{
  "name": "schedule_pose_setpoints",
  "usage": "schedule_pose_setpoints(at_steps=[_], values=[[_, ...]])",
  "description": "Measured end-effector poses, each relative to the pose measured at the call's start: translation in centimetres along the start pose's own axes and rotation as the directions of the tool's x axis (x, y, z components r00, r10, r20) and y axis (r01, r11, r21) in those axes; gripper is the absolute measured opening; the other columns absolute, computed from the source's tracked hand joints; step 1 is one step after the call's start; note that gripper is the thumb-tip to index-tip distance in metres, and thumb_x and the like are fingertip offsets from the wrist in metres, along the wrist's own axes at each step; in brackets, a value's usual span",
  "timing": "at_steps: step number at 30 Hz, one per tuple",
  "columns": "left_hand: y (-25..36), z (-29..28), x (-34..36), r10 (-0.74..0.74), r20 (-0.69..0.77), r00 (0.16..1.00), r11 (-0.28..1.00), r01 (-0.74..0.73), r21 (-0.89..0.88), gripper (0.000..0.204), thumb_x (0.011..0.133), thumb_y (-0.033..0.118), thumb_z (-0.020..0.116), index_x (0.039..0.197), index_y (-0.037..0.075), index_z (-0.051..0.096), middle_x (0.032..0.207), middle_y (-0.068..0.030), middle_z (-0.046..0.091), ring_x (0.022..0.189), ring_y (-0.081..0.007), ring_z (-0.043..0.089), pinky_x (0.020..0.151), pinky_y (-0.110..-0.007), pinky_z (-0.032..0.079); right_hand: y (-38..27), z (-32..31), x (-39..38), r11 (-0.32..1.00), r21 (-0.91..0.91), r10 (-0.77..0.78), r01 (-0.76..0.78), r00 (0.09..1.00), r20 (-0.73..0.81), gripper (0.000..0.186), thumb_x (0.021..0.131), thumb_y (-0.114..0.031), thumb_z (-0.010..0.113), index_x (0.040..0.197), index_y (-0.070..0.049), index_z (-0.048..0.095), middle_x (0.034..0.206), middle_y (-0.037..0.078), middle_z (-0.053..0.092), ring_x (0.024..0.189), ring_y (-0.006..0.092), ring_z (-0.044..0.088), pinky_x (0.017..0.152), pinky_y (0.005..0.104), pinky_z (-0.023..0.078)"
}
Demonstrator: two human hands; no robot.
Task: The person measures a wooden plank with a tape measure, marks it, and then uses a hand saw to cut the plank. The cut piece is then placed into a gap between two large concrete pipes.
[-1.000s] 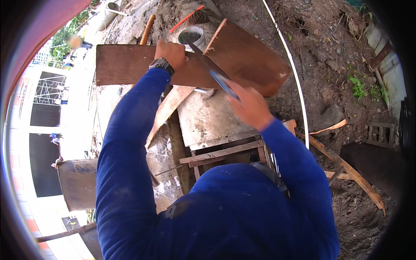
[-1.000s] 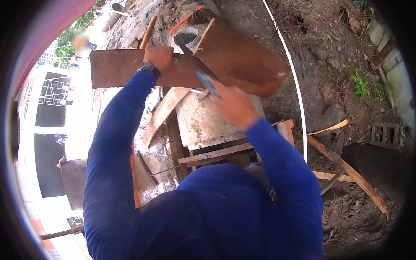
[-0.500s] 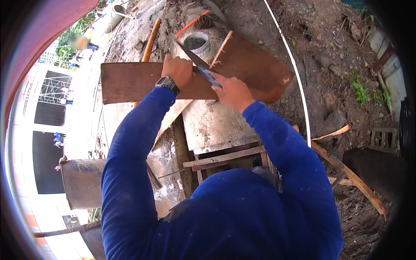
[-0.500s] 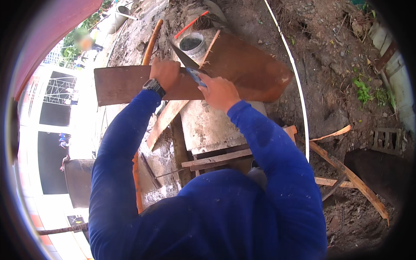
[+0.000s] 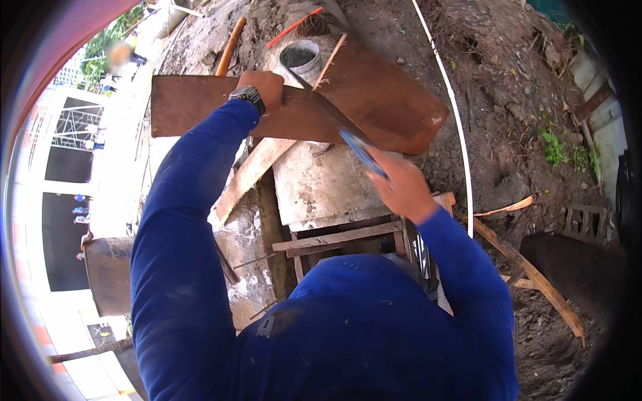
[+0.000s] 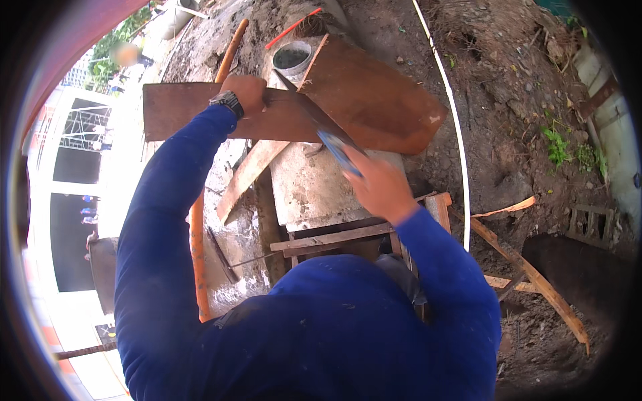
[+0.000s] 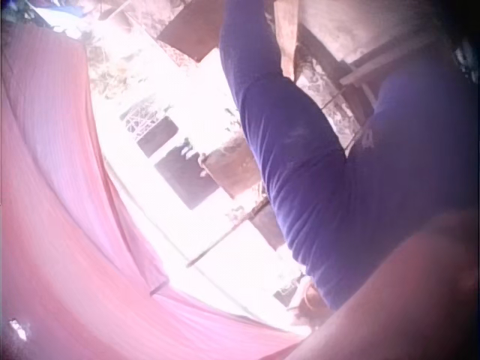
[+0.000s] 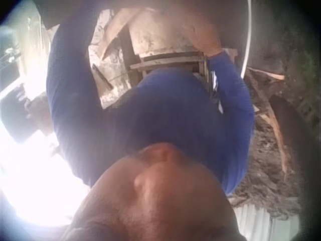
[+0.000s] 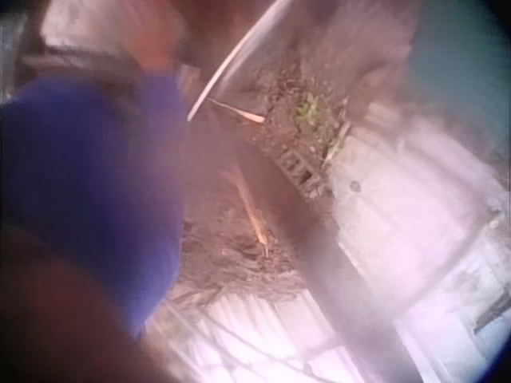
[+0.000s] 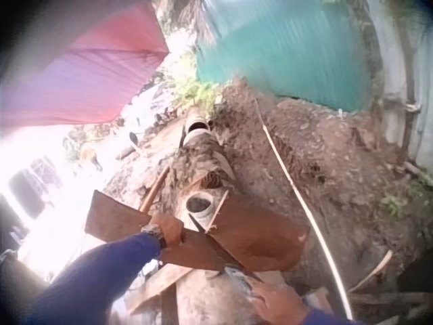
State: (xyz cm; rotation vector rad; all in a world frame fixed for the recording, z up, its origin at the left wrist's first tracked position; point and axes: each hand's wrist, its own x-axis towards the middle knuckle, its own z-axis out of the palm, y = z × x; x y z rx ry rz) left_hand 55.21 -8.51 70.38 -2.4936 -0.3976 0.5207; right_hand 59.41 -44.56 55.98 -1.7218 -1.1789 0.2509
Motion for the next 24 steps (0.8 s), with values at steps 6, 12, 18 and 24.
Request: schedule_pose_setpoints(at_steps=[6, 12, 18, 24], values=[[1.4, -1.8, -0.1, 0.032, -0.1, 0.994, 0.999, -0.028, 0.044, 0.02, 0.09, 0.019, 0.065, 0.097, 0.009, 0.081, 0.096, -0.016, 0.081, 0.093, -0.0344, 0.079, 0.082, -0.049, 0.061, -0.9, -4.9, -6.6, 0.997, -0.074, 0.033, -0.03, 0.999, 0.033, 0.055, 0.097, -0.025, 0.071, 0.148, -0.007, 0.06, 0.097, 0.026, 0.075, 0.082, 0.0465, 0.071, 0.077, 0.0552, 0.055], [1.1, 0.1, -0.4, 0.04, -0.132, 0.99, 0.998, -0.033, 0.057, 0.017, 0.092, 0.023, 0.066, 0.093, 0.012, 0.078, 0.091, -0.0135, 0.08, 0.089, -0.0315, 0.079, 0.084, -0.05, 0.056, 0.1, 3.9, 11.8, 0.992, -0.112, 0.053, -0.049, 0.998, 0.037, 0.046, 0.103, -0.032, 0.064, 0.144, -0.013, 0.064, 0.102, 0.027, 0.075, 0.098, 0.0478, 0.071, 0.086, 0.0591, 0.055], [1.8, -0.9, 0.4, 0.096, -0.18, 0.979, 0.995, -0.089, 0.048, 0.014, 0.087, 0.019, 0.069, 0.095, 0.011, 0.078, 0.093, -0.0136, 0.08, 0.093, -0.0327, 0.079, 0.087, -0.05, 0.058, 0.8, 5.3, 8.4, 1.0, -0.011, 0.026, -0.026, 0.999, -0.044, 0.053, 0.103, -0.033, 0.065, 0.148, -0.007, 0.06, 0.105, 0.028, 0.074, 0.094, 0.0476, 0.071, 0.084, 0.0569, 0.054], [2.5, -0.8, -0.2, 0.022, -0.122, 0.992, 1.0, -0.021, 0.012, 0.017, 0.088, 0.02, 0.067, 0.093, 0.012, 0.081, 0.096, -0.0143, 0.081, 0.094, -0.0319, 0.079, 0.088, -0.05, 0.057, 4.7, 6.9, 8.1, 0.997, -0.024, -0.078, 0.077, 0.995, -0.065, 0.051, 0.101, -0.028, 0.066, 0.148, -0.01, 0.059, 0.1, 0.023, 0.076, 0.092, 0.0472, 0.072, 0.082, 0.0579, 0.055]])
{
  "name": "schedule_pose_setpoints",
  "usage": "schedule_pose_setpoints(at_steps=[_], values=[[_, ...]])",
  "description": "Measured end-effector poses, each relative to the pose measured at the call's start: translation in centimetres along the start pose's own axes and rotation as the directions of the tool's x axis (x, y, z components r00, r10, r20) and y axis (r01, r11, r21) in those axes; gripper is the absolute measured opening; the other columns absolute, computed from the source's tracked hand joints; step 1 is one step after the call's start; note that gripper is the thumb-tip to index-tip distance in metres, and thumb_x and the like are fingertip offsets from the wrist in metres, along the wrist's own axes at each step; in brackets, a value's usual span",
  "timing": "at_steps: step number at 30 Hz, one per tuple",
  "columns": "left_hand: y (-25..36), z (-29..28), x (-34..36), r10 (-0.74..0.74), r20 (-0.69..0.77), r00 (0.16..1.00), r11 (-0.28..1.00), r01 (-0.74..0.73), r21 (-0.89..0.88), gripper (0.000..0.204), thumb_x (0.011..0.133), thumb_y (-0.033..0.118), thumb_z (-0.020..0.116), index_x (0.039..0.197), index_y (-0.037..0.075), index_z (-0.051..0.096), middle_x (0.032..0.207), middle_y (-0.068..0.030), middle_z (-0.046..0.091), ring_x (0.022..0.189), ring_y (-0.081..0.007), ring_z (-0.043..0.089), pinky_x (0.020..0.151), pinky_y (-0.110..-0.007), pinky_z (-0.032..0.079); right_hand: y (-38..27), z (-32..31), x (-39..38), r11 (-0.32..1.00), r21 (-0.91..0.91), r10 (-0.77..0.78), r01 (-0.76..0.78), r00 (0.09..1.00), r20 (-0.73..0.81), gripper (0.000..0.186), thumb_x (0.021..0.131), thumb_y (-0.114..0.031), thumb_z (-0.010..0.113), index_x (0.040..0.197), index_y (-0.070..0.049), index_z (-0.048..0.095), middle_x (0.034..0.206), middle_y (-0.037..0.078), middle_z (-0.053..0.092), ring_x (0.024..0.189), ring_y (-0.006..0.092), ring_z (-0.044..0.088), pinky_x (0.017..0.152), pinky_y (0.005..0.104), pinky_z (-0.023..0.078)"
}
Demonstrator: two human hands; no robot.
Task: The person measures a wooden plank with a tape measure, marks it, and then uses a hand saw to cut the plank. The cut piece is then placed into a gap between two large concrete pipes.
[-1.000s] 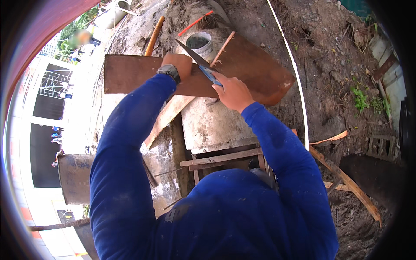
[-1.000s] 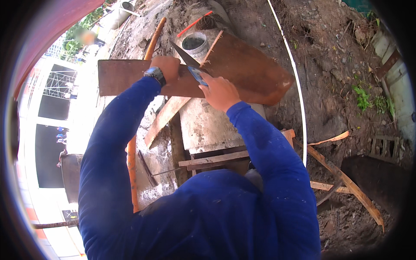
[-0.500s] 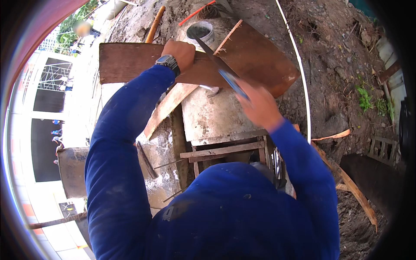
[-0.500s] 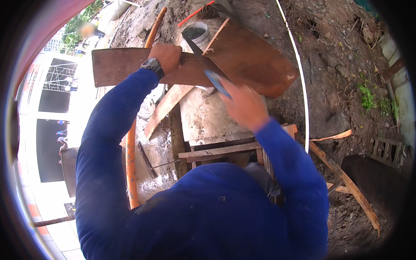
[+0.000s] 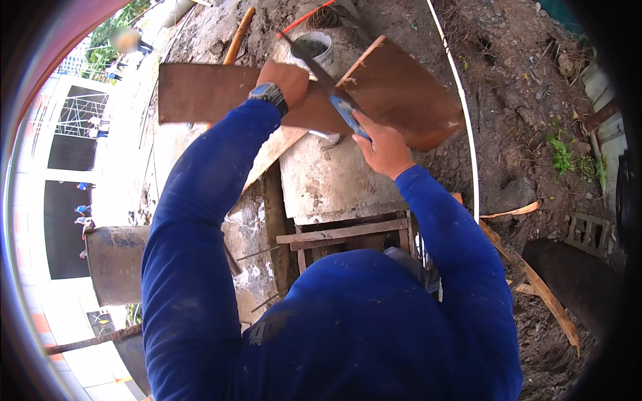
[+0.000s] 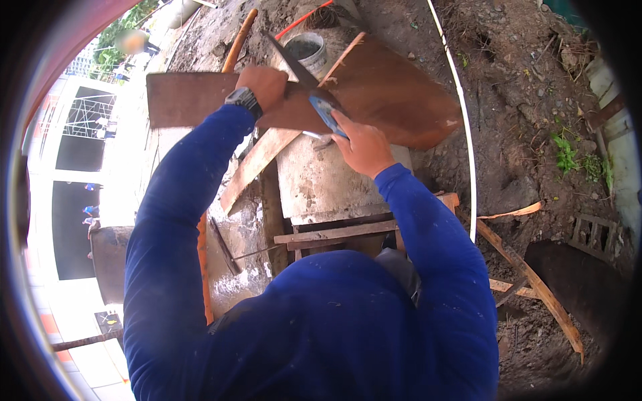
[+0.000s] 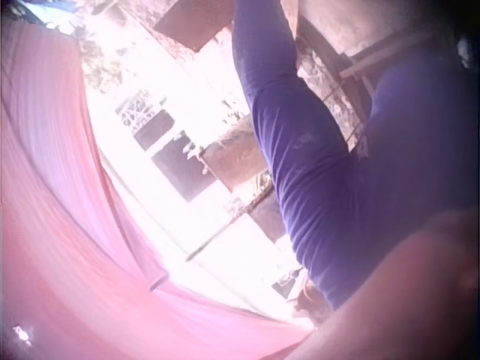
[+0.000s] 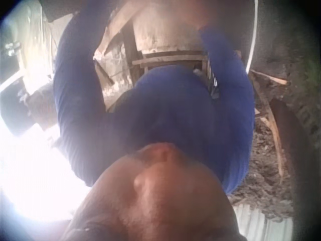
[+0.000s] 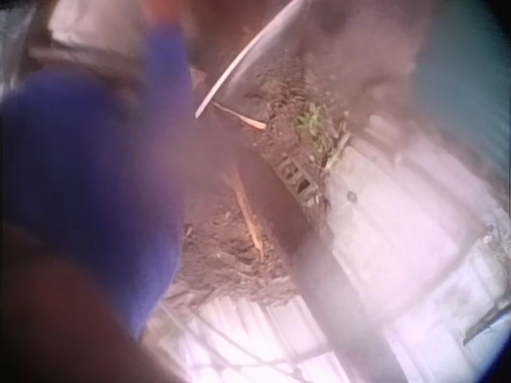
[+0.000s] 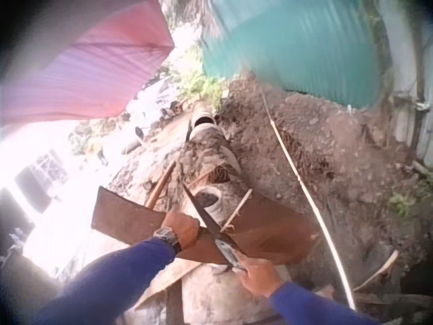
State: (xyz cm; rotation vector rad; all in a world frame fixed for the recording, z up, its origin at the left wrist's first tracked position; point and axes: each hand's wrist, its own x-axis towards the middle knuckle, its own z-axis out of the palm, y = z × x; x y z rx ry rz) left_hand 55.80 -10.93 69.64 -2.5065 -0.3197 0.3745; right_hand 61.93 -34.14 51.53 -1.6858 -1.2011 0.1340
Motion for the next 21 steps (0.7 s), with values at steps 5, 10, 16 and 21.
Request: schedule_pose_setpoints(at_steps=[5, 10, 16, 21], values=[[-1.9, 2.7, -0.3, -0.05, 0.048, 0.998, 0.999, 0.051, -0.019, 0.021, 0.091, 0.024, 0.066, 0.096, 0.011, 0.082, 0.098, -0.0152, 0.082, 0.098, -0.0323, 0.08, 0.087, -0.049, 0.059, -2.8, 1.2, 2.5, 0.996, -0.076, 0.045, -0.041, 0.997, 0.06, 0.052, 0.102, -0.028, 0.066, 0.15, -0.009, 0.059, 0.101, 0.026, 0.075, 0.089, 0.0473, 0.07, 0.079, 0.0561, 0.054], [-3.6, 5.3, 0.6, -0.022, 0.06, 0.998, 0.998, 0.025, -0.055, 0.021, 0.09, 0.027, 0.067, 0.097, 0.013, 0.081, 0.1, -0.0165, 0.081, 0.098, -0.0339, 0.079, 0.084, -0.049, 0.061, -3.9, -3.0, -6.3, 0.995, 0.006, 0.093, -0.095, 0.99, 0.109, 0.053, 0.099, -0.024, 0.069, 0.149, -0.01, 0.059, 0.099, 0.025, 0.075, 0.091, 0.0457, 0.071, 0.078, 0.056, 0.054], [-2.7, 4.6, 0.2, -0.035, 0.043, 0.998, 0.999, 0.036, -0.034, 0.024, 0.087, 0.031, 0.075, 0.097, 0.009, 0.078, 0.091, -0.0152, 0.079, 0.092, -0.036, 0.078, 0.081, -0.052, 0.06, -6.9, -10.3, -15.0, 0.988, -0.049, 0.155, -0.149, 0.971, 0.181, 0.057, 0.097, -0.023, 0.071, 0.151, -0.008, 0.058, 0.101, 0.023, 0.075, 0.082, 0.0425, 0.072, 0.072, 0.055, 0.055], [-1.4, 4.3, -0.6, -0.017, 0.024, 1.0, 1.0, 0.017, -0.007, 0.021, 0.09, 0.024, 0.065, 0.101, 0.013, 0.08, 0.097, -0.0135, 0.081, 0.095, -0.0323, 0.079, 0.085, -0.049, 0.06, -2.5, -1.0, 1.6, 0.992, -0.116, 0.07, -0.058, 0.993, 0.1, 0.05, 0.099, -0.027, 0.069, 0.146, -0.011, 0.063, 0.095, 0.027, 0.074, 0.086, 0.0487, 0.071, 0.079, 0.0568, 0.056]])
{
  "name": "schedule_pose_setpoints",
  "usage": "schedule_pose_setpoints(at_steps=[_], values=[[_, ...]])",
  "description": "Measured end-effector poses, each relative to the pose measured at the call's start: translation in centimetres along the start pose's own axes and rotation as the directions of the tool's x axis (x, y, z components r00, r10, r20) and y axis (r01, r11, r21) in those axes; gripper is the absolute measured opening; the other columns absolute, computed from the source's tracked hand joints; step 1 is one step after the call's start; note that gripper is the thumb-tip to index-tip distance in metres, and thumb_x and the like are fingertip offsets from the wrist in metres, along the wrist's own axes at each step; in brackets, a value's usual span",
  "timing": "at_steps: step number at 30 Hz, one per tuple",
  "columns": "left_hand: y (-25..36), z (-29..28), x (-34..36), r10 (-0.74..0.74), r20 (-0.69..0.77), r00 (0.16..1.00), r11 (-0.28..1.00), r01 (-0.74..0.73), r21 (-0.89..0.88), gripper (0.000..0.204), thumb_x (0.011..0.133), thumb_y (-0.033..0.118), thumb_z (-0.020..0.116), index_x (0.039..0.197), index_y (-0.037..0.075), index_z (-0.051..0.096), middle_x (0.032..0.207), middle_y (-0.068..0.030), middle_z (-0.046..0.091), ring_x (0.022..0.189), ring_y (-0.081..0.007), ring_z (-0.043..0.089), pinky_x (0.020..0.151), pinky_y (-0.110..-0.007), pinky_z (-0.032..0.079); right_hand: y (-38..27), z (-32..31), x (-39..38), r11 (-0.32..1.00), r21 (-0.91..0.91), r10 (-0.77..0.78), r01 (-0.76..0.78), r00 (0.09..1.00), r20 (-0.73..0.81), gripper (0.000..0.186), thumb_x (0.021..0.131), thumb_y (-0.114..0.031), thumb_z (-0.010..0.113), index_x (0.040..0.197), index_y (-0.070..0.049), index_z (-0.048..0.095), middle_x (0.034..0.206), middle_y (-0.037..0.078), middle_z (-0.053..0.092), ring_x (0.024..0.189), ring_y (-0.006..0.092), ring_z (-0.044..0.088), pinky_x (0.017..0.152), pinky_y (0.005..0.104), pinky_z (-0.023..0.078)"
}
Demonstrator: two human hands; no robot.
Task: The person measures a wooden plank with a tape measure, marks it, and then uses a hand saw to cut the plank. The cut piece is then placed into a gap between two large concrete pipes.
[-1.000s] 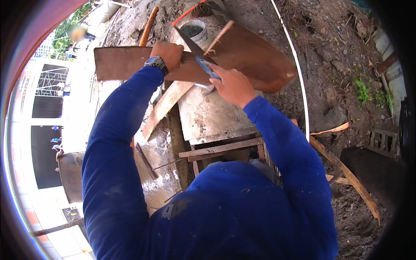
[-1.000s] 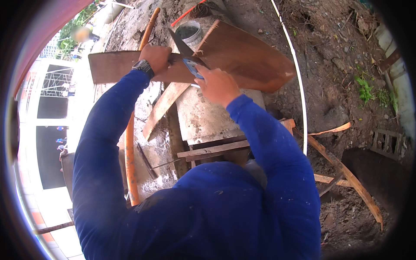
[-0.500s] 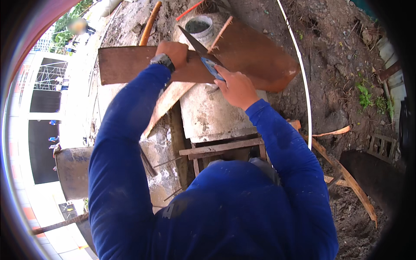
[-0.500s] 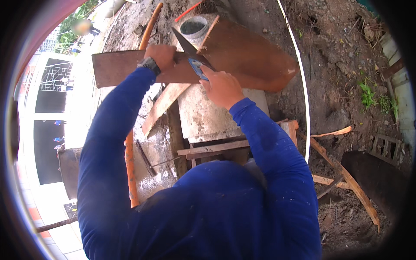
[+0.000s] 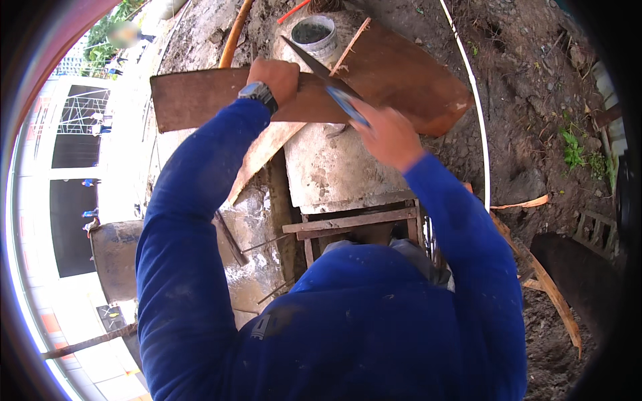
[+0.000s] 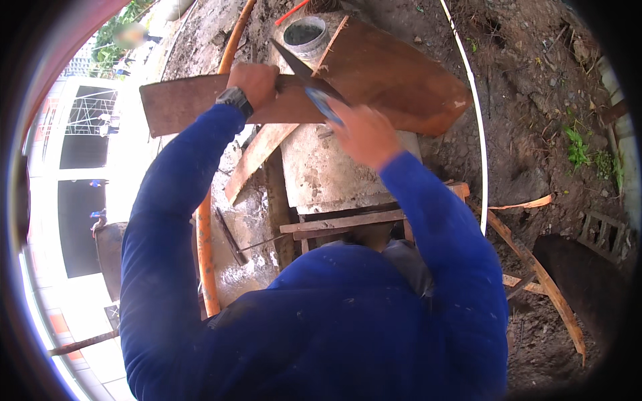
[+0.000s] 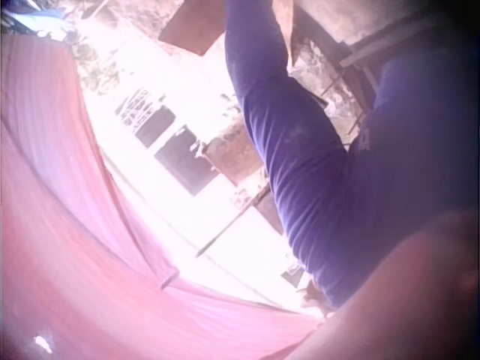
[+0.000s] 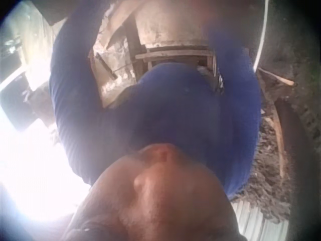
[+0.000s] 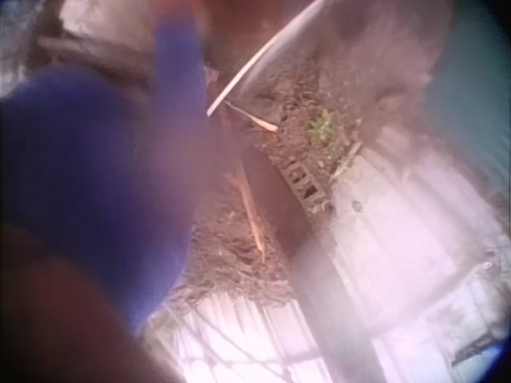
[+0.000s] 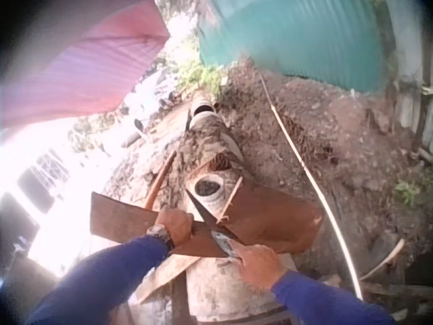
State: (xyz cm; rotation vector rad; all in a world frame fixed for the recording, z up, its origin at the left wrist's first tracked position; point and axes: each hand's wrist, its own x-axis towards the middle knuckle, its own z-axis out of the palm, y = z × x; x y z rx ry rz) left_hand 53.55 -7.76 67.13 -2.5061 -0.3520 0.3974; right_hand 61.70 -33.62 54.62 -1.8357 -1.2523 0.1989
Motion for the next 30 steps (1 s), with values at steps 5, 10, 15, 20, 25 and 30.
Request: schedule_pose_setpoints(at_steps=[5, 10, 15, 20, 25, 30], values=[[-1.3, 0.7, -0.6, -0.01, 0.01, 1.0, 1.0, 0.01, -0.015, 0.019, 0.094, 0.024, 0.063, 0.098, 0.014, 0.079, 0.096, -0.0127, 0.081, 0.092, -0.0316, 0.079, 0.083, -0.047, 0.061, -1.7, 2.1, 2.5, 0.999, 0.015, 0.046, -0.047, 0.997, 0.067, 0.048, 0.101, -0.03, 0.066, 0.146, -0.013, 0.062, 0.102, 0.026, 0.075, 0.092, 0.047, 0.072, 0.082, 0.0584, 0.056], [0.9, -1.5, -0.8, 0.029, -0.028, 0.999, 1.0, -0.029, -0.006, 0.022, 0.098, 0.022, 0.06, 0.097, 0.015, 0.08, 0.098, -0.0104, 0.082, 0.093, -0.0293, 0.08, 0.082, -0.048, 0.059, -0.7, 1.5, -0.3, 0.999, 0.037, 0.013, -0.011, 0.999, -0.034, 0.052, 0.1, -0.031, 0.067, 0.148, -0.012, 0.061, 0.103, 0.023, 0.076, 0.091, 0.0465, 0.072, 0.081, 0.0571, 0.056], [1.2, 0.1, -1.3, -0.046, 0.005, 0.999, 0.998, 0.046, -0.032, 0.024, 0.098, 0.02, 0.058, 0.096, 0.015, 0.081, 0.095, -0.01, 0.082, 0.094, -0.0293, 0.08, 0.086, -0.049, 0.056, 3.3, 3.2, -0.9, 0.992, 0.072, -0.103, 0.102, 0.995, 0.004, 0.053, 0.1, -0.029, 0.066, 0.15, -0.012, 0.06, 0.102, 0.022, 0.076, 0.089, 0.0458, 0.072, 0.08, 0.0567, 0.056], [-0.4, 0.7, -0.1, -0.054, 0.049, 0.997, 0.996, 0.057, -0.065, 0.022, 0.086, 0.029, 0.073, 0.098, 0.012, 0.08, 0.095, -0.0151, 0.08, 0.094, -0.0348, 0.079, 0.085, -0.049, 0.059, 0.5, 3.0, -0.7, 0.998, 0.0, -0.063, 0.063, 0.998, -0.024, 0.054, 0.1, -0.027, 0.066, 0.151, -0.011, 0.059, 0.098, 0.022, 0.075, 0.086, 0.0459, 0.07, 0.078, 0.0561, 0.054], [-1.9, 1.7, 1.0, -0.035, 0.103, 0.994, 0.997, 0.042, -0.068, 0.028, 0.084, 0.028, 0.073, 0.105, 0.01, 0.078, 0.1, -0.0171, 0.08, 0.1, -0.0365, 0.078, 0.087, -0.05, 0.061, 0.5, -2.8, -12.1, 0.998, 0.063, 0.016, -0.019, 0.998, 0.055, 0.057, 0.098, -0.023, 0.069, 0.152, -0.011, 0.058, 0.09, 0.022, 0.073, 0.082, 0.0455, 0.07, 0.074, 0.056, 0.054], [-1.1, 0.1, 1.9, -0.061, 0.083, 0.995, 0.998, 0.064, -0.024, 0.024, 0.091, 0.024, 0.065, 0.103, 0.012, 0.082, 0.103, -0.016, 0.081, 0.101, -0.0347, 0.079, 0.09, -0.049, 0.057, -1.0, -8.4, -16.9, 0.998, 0.031, 0.059, -0.061, 0.997, 0.058, 0.057, 0.097, -0.022, 0.071, 0.152, -0.012, 0.059, 0.089, 0.023, 0.073, 0.081, 0.0454, 0.07, 0.072, 0.0553, 0.054]])
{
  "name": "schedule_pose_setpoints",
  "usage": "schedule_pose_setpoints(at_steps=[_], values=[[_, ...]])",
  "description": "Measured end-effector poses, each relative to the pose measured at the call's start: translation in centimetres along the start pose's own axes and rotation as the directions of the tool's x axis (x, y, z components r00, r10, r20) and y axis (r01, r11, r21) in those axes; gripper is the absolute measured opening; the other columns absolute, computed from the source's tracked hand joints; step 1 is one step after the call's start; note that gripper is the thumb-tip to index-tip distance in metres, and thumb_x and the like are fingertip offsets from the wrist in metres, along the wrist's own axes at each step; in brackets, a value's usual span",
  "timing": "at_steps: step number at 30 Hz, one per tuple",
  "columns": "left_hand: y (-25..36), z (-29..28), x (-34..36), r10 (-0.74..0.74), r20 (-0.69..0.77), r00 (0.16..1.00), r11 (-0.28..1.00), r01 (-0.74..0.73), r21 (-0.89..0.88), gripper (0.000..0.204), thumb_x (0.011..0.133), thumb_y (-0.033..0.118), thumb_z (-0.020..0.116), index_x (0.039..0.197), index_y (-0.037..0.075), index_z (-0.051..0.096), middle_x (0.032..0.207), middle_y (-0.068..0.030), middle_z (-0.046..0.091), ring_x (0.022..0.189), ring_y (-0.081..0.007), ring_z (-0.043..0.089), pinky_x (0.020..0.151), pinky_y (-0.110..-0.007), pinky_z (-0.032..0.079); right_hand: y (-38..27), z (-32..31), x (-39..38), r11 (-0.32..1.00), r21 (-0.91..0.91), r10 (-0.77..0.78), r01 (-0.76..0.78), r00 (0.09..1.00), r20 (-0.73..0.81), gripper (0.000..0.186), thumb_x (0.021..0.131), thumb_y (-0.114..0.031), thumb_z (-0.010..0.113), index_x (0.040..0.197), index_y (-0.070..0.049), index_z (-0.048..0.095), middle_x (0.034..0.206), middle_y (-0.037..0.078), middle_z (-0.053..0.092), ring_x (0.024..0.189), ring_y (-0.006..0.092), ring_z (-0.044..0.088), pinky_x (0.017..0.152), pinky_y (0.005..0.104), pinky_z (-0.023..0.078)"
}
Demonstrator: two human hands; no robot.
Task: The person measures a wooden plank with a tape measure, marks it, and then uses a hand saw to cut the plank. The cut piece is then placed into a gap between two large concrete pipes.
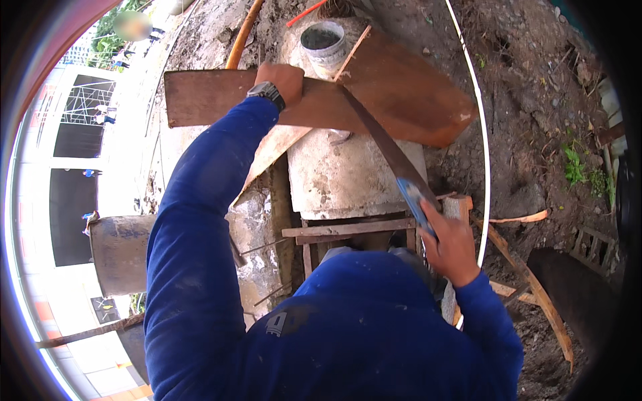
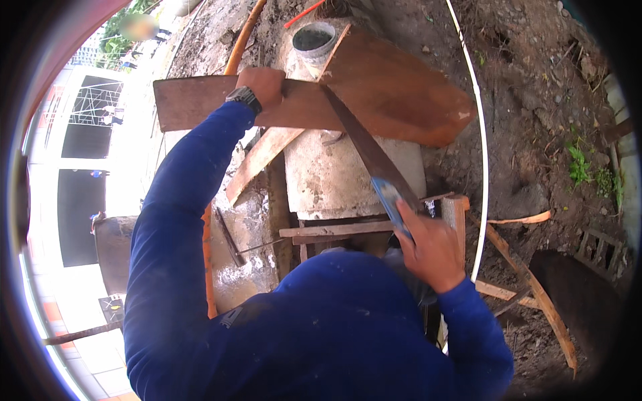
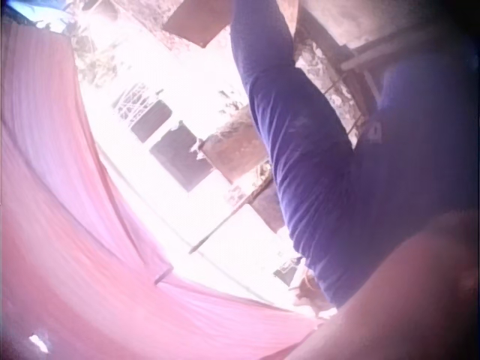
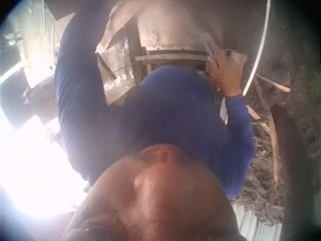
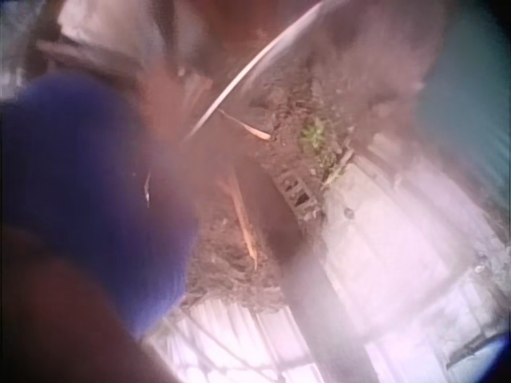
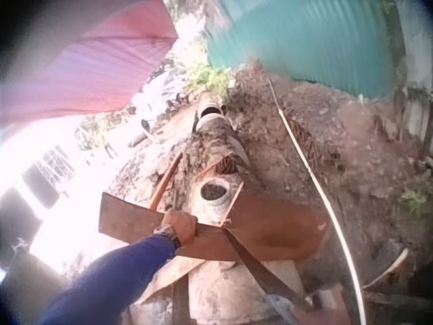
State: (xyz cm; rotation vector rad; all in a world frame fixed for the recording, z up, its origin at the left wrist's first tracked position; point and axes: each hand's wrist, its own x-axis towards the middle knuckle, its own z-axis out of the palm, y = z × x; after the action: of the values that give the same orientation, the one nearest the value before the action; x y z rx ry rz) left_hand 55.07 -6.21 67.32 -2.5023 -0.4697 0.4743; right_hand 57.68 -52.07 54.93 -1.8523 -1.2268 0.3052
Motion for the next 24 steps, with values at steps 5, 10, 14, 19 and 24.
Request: schedule_pose_setpoints(at_steps=[5, 10, 14, 19, 24], values=[[1.4, 0.2, -0.7, 0.001, -0.033, 0.999, 1.0, -0.001, -0.016, 0.023, 0.092, 0.026, 0.066, 0.099, 0.012, 0.082, 0.1, -0.0161, 0.081, 0.098, -0.0332, 0.079, 0.092, -0.051, 0.055, 0.5, 6.2, 16.4, 0.997, -0.045, -0.063, 0.06, 0.997, -0.054, 0.048, 0.101, -0.027, 0.066, 0.146, -0.013, 0.063, 0.096, 0.024, 0.075, 0.089, 0.0463, 0.071, 0.081, 0.0572, 0.056], [0.0, 2.6, -2.2, 0.017, -0.033, 0.999, 1.0, -0.017, -0.001, 0.018, 0.091, 0.026, 0.068, 0.093, 0.014, 0.081, 0.097, -0.0142, 0.081, 0.096, -0.0332, 0.079, 0.086, -0.049, 0.056, -0.1, 10.2, 18.4, 0.998, -0.026, -0.05, 0.051, 0.998, 0.043, 0.051, 0.102, -0.03, 0.065, 0.15, -0.012, 0.059, 0.103, 0.024, 0.075, 0.094, 0.0464, 0.071, 0.084, 0.0579, 0.056], [1.3, 1.1, -2.4, 0.038, -0.052, 0.998, 0.999, -0.038, 0.006, 0.018, 0.094, 0.024, 0.065, 0.096, 0.016, 0.082, 0.099, -0.0114, 0.082, 0.093, -0.0305, 0.08, 0.085, -0.048, 0.056, -0.8, 9.3, 16.2, 0.998, 0.031, -0.049, 0.049, 0.999, 0.005, 0.054, 0.101, -0.029, 0.067, 0.151, -0.013, 0.058, 0.105, 0.023, 0.076, 0.094, 0.0452, 0.071, 0.083, 0.0572, 0.056], [1.0, 2.5, -2.0, -0.019, -0.059, 0.998, 1.0, 0.018, -0.007, 0.023, 0.096, 0.025, 0.061, 0.097, 0.017, 0.083, 0.098, -0.0092, 0.083, 0.096, -0.0292, 0.08, 0.085, -0.048, 0.056, 2.7, 11.2, 16.8, 0.994, 0.007, -0.111, 0.111, 0.994, -0.006, 0.054, 0.1, -0.028, 0.068, 0.151, -0.014, 0.058, 0.105, 0.022, 0.076, 0.091, 0.0448, 0.072, 0.082, 0.0561, 0.056], [-0.2, 3.3, -0.1, -0.02, -0.06, 0.998, 0.999, 0.018, -0.036, 0.023, 0.088, 0.033, 0.07, 0.098, 0.014, 0.08, 0.093, -0.0134, 0.081, 0.095, -0.0339, 0.079, 0.085, -0.05, 0.058, 1.2, 11.9, 18.4, 0.997, -0.052, -0.056, 0.055, 0.998, -0.019, 0.055, 0.1, -0.026, 0.068, 0.152, -0.014, 0.058, 0.103, 0.021, 0.076, 0.09, 0.045, 0.071, 0.08, 0.0553, 0.056]])
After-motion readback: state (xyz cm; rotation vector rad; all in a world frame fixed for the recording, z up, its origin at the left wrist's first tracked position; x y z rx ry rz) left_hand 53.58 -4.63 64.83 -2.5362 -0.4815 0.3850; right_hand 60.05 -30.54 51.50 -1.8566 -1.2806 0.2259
